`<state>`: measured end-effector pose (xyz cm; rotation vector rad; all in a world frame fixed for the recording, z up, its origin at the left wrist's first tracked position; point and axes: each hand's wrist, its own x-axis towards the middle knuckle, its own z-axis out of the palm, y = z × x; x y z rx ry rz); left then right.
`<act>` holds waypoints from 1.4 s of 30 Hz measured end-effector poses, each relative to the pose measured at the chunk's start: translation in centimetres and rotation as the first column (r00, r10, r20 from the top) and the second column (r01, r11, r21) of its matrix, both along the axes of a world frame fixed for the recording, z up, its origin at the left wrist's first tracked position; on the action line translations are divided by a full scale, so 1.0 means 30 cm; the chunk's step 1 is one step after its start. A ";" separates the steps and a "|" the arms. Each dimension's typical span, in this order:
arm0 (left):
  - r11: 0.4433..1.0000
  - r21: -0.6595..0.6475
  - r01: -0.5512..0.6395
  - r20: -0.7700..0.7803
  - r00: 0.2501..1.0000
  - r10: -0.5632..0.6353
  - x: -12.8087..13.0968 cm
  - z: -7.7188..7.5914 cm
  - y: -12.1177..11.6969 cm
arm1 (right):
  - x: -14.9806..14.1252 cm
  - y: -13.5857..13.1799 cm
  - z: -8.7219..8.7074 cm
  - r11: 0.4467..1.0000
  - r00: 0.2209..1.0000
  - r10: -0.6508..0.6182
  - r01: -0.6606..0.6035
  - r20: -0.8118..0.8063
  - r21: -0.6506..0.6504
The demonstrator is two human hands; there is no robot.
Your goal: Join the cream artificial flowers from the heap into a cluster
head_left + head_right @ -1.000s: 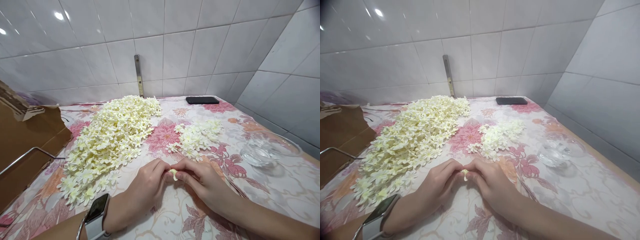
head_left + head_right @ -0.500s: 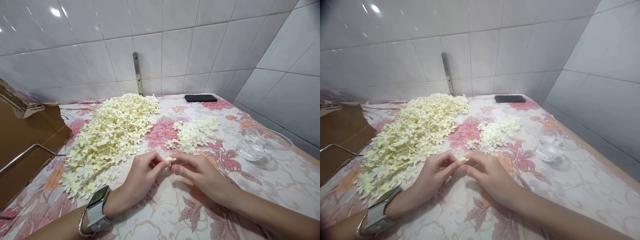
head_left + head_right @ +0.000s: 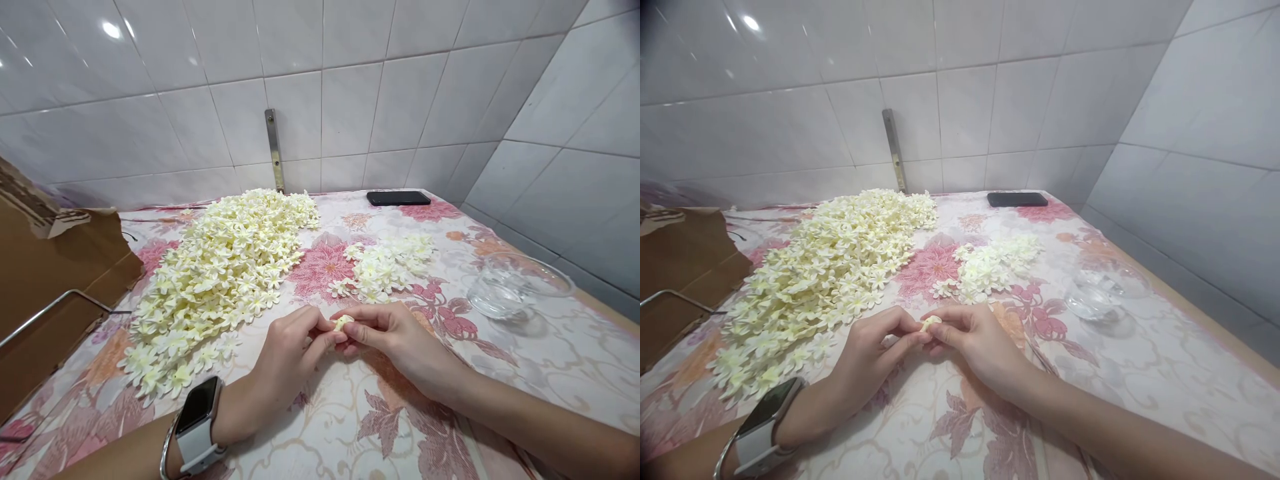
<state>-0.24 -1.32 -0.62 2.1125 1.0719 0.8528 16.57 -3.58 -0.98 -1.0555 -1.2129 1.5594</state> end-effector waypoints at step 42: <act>0.625 -0.681 0.383 0.478 0.878 -0.018 0.008 0.031 0.021 | 0.029 -0.017 0.000 0.434 0.791 -0.490 -0.142 0.366 0.890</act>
